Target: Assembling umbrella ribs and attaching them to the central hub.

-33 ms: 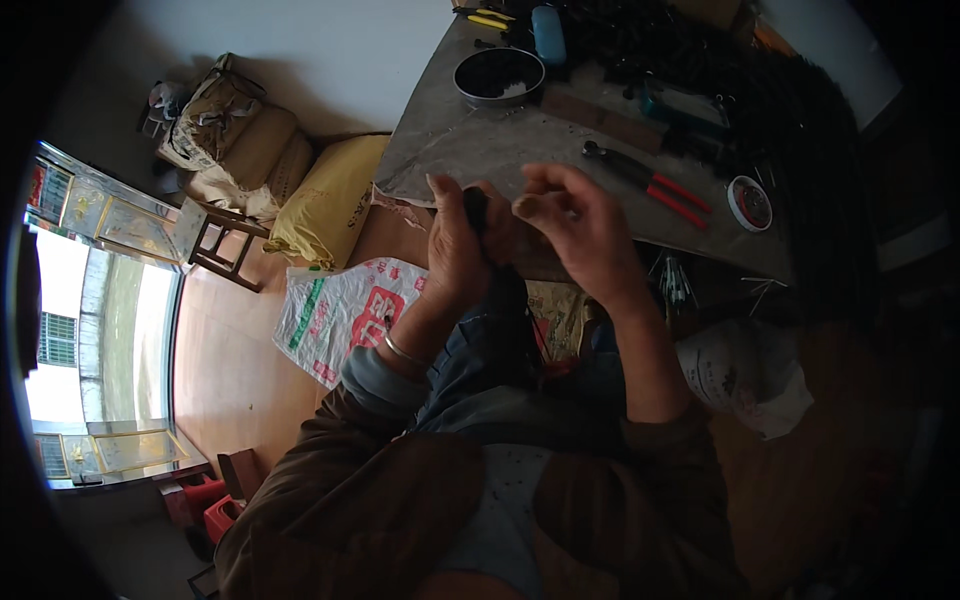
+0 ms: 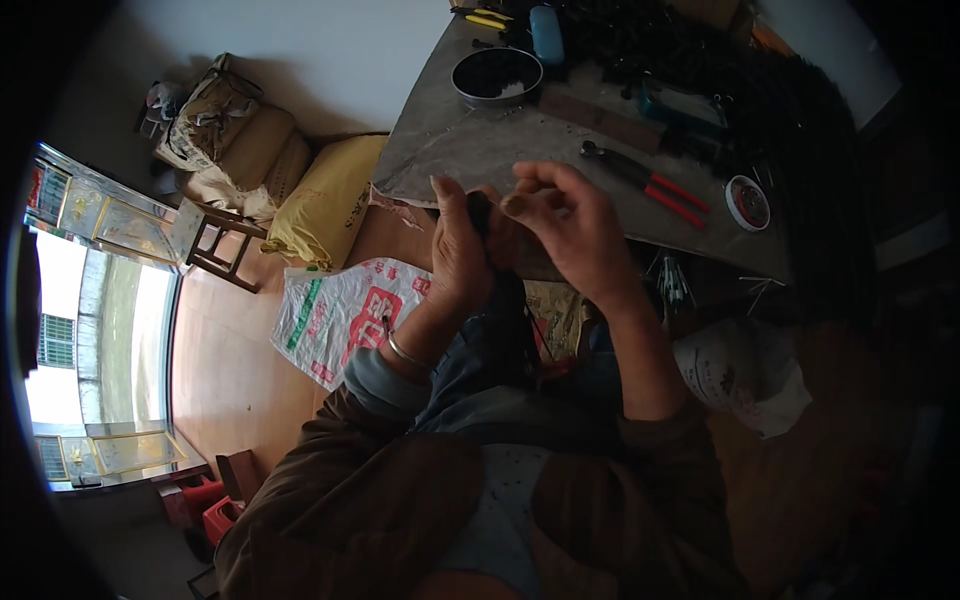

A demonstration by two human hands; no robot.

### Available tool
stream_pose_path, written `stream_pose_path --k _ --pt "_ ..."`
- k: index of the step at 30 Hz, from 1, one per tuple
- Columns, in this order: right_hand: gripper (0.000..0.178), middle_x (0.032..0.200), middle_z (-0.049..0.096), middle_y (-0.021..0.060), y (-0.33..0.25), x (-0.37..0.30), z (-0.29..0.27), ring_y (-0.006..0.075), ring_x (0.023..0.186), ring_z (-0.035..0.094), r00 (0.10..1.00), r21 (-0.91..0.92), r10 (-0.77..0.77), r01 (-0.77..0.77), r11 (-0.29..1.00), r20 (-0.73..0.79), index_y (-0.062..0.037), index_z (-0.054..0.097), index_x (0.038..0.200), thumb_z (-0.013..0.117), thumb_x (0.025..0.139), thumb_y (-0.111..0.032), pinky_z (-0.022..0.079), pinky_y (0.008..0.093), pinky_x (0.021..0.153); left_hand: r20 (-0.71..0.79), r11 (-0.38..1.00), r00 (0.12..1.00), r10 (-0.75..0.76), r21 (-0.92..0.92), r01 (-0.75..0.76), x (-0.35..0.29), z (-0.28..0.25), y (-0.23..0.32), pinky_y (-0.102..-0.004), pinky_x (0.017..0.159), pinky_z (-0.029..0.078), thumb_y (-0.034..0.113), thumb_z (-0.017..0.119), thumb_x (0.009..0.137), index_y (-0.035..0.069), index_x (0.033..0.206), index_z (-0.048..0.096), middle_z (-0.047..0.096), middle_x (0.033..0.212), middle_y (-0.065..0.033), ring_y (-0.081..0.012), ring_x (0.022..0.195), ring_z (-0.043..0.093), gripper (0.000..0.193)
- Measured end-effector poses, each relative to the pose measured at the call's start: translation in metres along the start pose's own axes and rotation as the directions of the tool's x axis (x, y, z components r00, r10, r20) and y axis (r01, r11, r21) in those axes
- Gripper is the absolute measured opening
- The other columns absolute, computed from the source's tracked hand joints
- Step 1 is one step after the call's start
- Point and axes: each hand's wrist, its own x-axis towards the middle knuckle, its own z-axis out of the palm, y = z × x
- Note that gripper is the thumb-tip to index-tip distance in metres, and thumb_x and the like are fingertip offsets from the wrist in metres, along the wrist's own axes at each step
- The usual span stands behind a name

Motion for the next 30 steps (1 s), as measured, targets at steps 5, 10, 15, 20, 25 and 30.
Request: stream_pose_path --k 5,10,15,20,25,30 --pt "0.022 0.073 0.063 0.0022 -0.002 -0.001 0.007 0.0094 0.066 0.059 0.998 -0.244 -0.027 0.041 0.969 0.06 0.0001 0.062 0.088 0.069 0.088 -0.021 0.048 0.0226 0.06 -0.154 0.976 0.982 0.11 0.203 -0.078 -0.003 0.008 -0.006 -0.0249 0.041 0.023 0.065 0.021 0.096 0.014 0.061 0.04 0.036 0.052 0.0035 -0.0085 0.044 0.032 0.064" --pt "0.023 0.069 0.061 0.0061 0.012 -0.016 0.021 0.0123 0.062 0.059 0.993 -0.363 -0.061 0.02 0.932 -0.102 -0.0011 0.057 0.078 0.068 0.088 -0.018 0.046 0.0276 0.056 -0.234 0.986 0.97 0.068 0.166 -0.029 -0.005 0.01 -0.006 -0.0253 0.041 0.022 0.062 0.022 0.098 0.014 0.059 0.039 0.036 0.052 0.0038 -0.0088 0.044 0.032 0.063" --pt "0.022 0.067 0.059 0.0077 0.008 -0.009 0.017 0.0168 0.057 0.055 0.927 -0.504 -0.372 0.299 0.81 -0.048 -0.0014 0.056 0.078 0.068 0.088 -0.016 0.043 0.0292 0.053 -0.2 0.985 0.975 0.094 0.163 -0.061 -0.005 0.007 -0.012 -0.0259 0.042 0.022 0.06 0.022 0.098 0.015 0.057 0.037 0.035 0.051 0.0036 -0.0092 0.044 0.03 0.063" --pt "0.02 0.072 0.059 -0.0034 0.023 -0.001 -0.009 0.0011 0.064 0.049 0.971 0.011 0.152 -0.157 0.988 0.185 -0.0072 0.057 0.086 0.062 0.093 -0.025 0.038 0.0174 0.055 -0.095 0.993 0.995 -0.013 0.119 0.024 -0.011 0.006 -0.013 -0.0235 0.044 0.026 0.054 0.025 0.1 0.01 0.06 0.047 0.04 0.052 0.0032 -0.0069 0.046 0.035 0.064" --pt "0.021 0.073 0.055 -0.0049 0.042 -0.03 -0.004 0.0017 0.066 0.046 0.99 -0.009 0.13 -0.13 0.991 0.049 -0.0056 0.058 0.085 0.062 0.093 -0.025 0.038 0.0188 0.058 -0.149 0.973 0.988 0.031 0.232 0.005 -0.017 0.003 -0.014 -0.0226 0.043 0.027 0.061 0.019 0.098 0.007 0.063 0.047 0.04 0.051 0.0019 -0.0071 0.044 0.035 0.07" --pt "0.022 0.072 0.058 0.0046 0.05 0.009 -0.079 0.0146 0.068 0.056 0.958 -0.621 -0.217 0.055 0.782 -0.189 -0.005 0.06 0.082 0.07 0.084 -0.024 0.045 0.0286 0.063 -0.029 0.956 0.993 0.114 0.277 -0.102 -0.015 0.007 -0.019 -0.0228 0.04 0.024 0.064 0.021 0.097 0.007 0.074 0.054 0.035 0.05 0.0047 -0.0063 0.042 0.03 0.07"
